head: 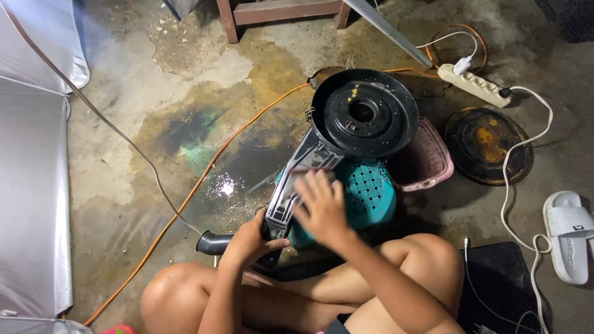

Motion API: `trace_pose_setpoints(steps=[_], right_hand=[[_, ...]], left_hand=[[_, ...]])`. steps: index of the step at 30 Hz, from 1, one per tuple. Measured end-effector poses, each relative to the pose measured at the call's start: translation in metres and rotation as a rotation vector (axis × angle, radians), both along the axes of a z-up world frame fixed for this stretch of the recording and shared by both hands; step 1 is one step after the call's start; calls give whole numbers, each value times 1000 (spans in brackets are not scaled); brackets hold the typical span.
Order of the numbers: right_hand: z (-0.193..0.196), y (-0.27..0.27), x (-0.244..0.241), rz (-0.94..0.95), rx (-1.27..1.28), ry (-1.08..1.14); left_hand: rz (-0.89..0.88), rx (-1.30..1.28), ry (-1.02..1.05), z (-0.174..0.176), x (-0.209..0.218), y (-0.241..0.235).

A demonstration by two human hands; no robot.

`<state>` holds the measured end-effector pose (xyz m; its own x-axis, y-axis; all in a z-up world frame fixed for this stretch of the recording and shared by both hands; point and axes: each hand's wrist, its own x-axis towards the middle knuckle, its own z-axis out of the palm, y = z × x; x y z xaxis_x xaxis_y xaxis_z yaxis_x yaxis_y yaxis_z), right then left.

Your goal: The person scrubs the exterior of a black appliance part with a red scrubbing pad while sitting on the floor. The part is held steady on a blue plastic stool during the cleaning process.

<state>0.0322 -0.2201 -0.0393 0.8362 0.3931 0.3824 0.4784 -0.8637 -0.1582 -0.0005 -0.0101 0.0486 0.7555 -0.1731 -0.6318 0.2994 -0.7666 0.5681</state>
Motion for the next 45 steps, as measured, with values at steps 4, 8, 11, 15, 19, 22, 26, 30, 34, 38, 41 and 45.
trace_pose_setpoints(steps=[4, 8, 11, 15, 19, 22, 26, 30, 34, 38, 41, 45], right_hand=[[3, -3, 0, -142, 62, 84], [11, 24, -45, 103, 46, 99], [7, 14, -25, 123, 36, 105], [-2, -12, 15, -115, 36, 97], [7, 16, -29, -2, -9, 63], [9, 19, -36, 168, 40, 108], [1, -10, 6, -12, 14, 41], [17, 9, -14, -8, 5, -9], [13, 16, -30, 136, 41, 61], [0, -15, 15, -78, -3, 12], [7, -4, 3, -103, -1, 6], [13, 17, -35, 65, 7, 68]], left_hand=[[-15, 1, -8, -3, 2, 2], [-50, 80, -19, -41, 3, 8], [-43, 70, -18, -21, 2, 5], [-13, 8, -4, 3, 2, 0], [-1, 2, 18, -31, 2, 6], [-42, 115, -21, -44, 2, 10], [-12, 22, -4, 0, 1, 0], [-19, 18, 3, -7, 2, 1], [-61, 94, -23, -24, 5, 4], [-35, 17, -4, -12, 0, 4], [-38, 17, -11, -15, 2, 4], [-41, 18, -20, -31, 2, 8]])
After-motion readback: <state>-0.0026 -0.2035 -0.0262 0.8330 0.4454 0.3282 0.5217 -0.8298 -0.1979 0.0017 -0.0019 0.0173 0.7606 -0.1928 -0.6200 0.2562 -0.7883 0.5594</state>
